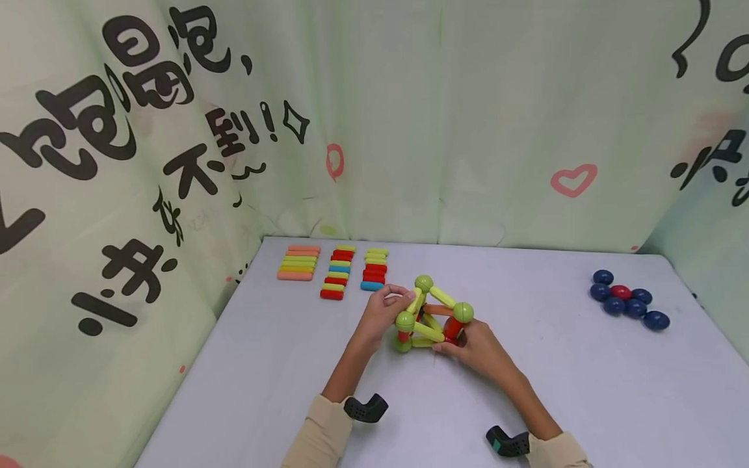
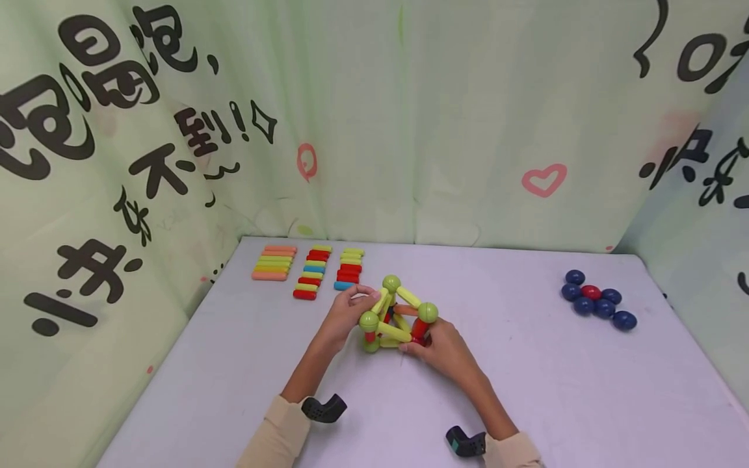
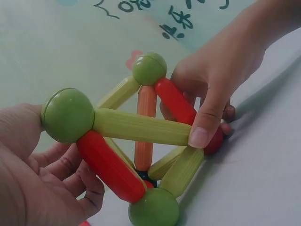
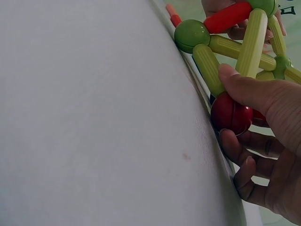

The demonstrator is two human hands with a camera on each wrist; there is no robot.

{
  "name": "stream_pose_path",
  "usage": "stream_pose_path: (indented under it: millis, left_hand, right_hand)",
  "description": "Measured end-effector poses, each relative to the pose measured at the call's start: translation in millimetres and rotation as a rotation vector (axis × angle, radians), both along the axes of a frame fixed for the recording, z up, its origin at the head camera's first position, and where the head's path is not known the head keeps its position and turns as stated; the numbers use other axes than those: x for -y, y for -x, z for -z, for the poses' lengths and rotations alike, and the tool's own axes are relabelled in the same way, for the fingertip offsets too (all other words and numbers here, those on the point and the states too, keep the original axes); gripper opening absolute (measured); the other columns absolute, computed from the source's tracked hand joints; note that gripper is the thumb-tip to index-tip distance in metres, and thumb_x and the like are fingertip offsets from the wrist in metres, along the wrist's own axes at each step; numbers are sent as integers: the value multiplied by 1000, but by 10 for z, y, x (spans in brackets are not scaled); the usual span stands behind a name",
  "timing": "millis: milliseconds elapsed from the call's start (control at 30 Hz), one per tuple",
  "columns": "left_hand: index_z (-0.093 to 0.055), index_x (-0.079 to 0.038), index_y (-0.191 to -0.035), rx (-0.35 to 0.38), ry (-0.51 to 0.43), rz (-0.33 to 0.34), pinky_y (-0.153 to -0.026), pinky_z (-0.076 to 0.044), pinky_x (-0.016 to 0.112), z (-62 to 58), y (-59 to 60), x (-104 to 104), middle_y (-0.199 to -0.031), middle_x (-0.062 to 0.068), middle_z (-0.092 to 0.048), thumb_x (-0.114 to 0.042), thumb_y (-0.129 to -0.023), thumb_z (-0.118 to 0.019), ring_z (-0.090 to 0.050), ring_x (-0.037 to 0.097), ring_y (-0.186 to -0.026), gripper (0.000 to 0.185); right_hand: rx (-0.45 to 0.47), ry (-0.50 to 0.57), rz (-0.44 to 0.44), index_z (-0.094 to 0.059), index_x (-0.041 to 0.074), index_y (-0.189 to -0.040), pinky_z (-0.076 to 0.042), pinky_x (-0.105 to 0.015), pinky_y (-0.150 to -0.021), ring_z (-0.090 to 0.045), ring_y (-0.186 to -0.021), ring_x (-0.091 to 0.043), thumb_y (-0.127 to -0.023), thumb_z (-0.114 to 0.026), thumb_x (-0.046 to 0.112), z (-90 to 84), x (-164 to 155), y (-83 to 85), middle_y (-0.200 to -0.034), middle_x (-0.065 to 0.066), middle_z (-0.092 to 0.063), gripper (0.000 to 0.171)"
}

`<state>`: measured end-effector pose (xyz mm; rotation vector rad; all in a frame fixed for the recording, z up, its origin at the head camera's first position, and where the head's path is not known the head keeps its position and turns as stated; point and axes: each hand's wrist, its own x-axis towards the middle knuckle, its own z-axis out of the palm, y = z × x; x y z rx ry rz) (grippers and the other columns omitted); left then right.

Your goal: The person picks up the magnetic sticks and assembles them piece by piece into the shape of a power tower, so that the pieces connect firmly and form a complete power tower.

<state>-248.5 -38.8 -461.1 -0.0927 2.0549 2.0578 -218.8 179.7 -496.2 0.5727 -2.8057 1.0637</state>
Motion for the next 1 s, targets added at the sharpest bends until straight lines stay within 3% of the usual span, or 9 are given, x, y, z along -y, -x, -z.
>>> stream_pose_path:
  millis: [67,333,467,567,700,800,900,1000]
  left_hand:
    - [-60,-12,-111,12,6,-14,-83,-55,26,3,7,-2,-99,5,-73,-37,-91,-68,-66,12,-88,33]
    - [-63,-13,-111,53,-2,-61,-85,-53,28,9,5,-36,-106,7,-71,-39,-93,-64,-65,16,-93,32]
    - [-63,-13,-111,38,20,-64,-87,-54,28,10,5,-38,-109,5,-69,-42,-96,-60,-64,16,-98,33]
    - [-63,-12,-110,-13,61,-73,-87,-54,28,12,6,-16,-108,4,-69,-40,-98,-57,-63,15,-99,31]
    - [-64,-10,-106,-145,207,-100,-79,-55,28,37,33,94,-95,7,-71,-33,-99,-56,-65,17,-84,26]
    - [-64,-8,-102,-246,389,-164,-75,-55,28,91,81,251,-89,7,-70,-24,-97,-61,-64,17,-79,16]
    - [-65,-9,-102,-287,615,-273,-73,-56,29,149,125,450,-95,7,-66,-16,-93,-67,-60,19,-88,12]
    - [-66,-10,-108,-271,842,-374,-78,-57,34,215,151,661,-110,12,-58,-13,-90,-70,-53,25,-105,19]
  right_hand:
    - [1,3,-6,-59,6,-95,-43,-22,-59,-48,-67,-9,-75,-85,28,7,9,10,-75,3,-58,40]
    - [19,-6,-1,-59,1,-118,-41,-22,-60,-48,-70,-12,-76,-84,34,5,15,2,-77,1,-58,60]
    - [10,-4,-1,-59,1,-118,-42,-21,-60,-48,-70,-12,-75,-84,34,10,8,6,-78,2,-58,59]
    - [-3,0,0,-60,1,-117,-41,-21,-59,-48,-69,-11,-75,-84,34,14,8,7,-77,1,-58,59]
    - [-12,10,11,-60,-1,-116,-41,-21,-59,-48,-70,-12,-74,-85,31,3,15,-4,-79,-1,-60,59]
    - [-9,19,19,-60,-2,-114,-41,-22,-59,-48,-70,-12,-74,-86,29,-8,19,-12,-79,-1,-61,57]
    - [-3,30,17,-60,0,-111,-41,-21,-59,-48,-70,-12,-74,-86,27,-4,19,-8,-78,-1,-60,53]
    - [-4,41,4,-61,1,-109,-41,-21,-58,-48,-68,-11,-75,-86,27,5,7,0,-77,0,-59,50]
